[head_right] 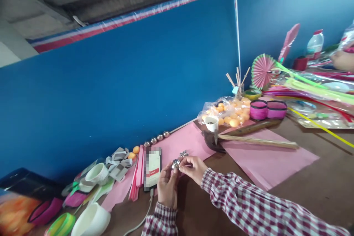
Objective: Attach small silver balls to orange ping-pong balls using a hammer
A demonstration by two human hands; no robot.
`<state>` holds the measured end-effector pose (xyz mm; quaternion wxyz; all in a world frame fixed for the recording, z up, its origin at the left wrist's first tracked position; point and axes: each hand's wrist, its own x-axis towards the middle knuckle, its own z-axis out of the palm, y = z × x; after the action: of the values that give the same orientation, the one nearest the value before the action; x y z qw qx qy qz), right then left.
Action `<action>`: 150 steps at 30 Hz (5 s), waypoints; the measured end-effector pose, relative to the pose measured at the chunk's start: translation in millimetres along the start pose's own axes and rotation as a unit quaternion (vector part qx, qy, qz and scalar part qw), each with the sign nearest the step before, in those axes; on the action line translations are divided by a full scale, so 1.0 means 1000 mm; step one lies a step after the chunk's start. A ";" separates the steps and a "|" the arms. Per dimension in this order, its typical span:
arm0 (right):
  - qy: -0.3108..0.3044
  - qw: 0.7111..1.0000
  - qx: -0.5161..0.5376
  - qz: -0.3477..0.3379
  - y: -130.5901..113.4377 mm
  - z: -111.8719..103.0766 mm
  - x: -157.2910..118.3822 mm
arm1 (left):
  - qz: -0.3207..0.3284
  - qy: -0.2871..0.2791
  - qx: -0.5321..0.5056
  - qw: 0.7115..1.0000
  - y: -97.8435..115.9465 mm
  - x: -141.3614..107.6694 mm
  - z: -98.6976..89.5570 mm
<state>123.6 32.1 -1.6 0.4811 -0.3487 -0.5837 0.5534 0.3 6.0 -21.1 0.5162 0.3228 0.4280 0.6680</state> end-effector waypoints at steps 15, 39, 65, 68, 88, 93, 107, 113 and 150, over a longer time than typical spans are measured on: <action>0.008 1.000 0.005 0.001 0.001 0.000 -0.001 | 0.015 -0.010 0.009 1.000 -0.001 -0.002 0.001; 0.016 1.000 0.022 -0.010 0.011 0.001 0.002 | 0.009 -0.001 0.002 1.000 -0.001 -0.002 -0.001; 0.015 0.998 0.053 0.016 0.005 0.003 0.003 | 0.024 0.001 0.038 0.999 -0.001 -0.002 -0.001; 0.022 0.999 0.041 0.010 0.004 0.005 0.003 | 0.023 -0.010 0.017 1.000 0.000 -0.004 0.001; 0.029 0.962 -0.231 -0.144 -0.006 -0.014 0.008 | -0.037 0.023 -0.115 0.992 0.011 -0.004 0.005; 0.117 0.885 -0.439 -0.096 0.006 -0.044 0.030 | -0.042 0.053 -0.124 0.990 0.010 0.001 0.000; 0.032 0.825 -0.560 -0.074 0.010 -0.035 0.033 | -0.051 0.009 -0.071 0.996 0.012 -0.007 0.005; 0.073 0.921 -0.368 -0.108 0.000 -0.033 0.021 | -0.028 -0.013 -0.071 0.997 0.011 -0.005 0.005; 0.016 0.998 -0.049 0.021 -0.003 0.003 0.001 | 0.005 -0.018 -0.019 1.000 0.002 -0.002 0.003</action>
<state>121.0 31.4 2.1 0.4607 -0.3929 -0.5950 0.5286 3.0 4.3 -17.5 0.5268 0.3270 0.4038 0.6727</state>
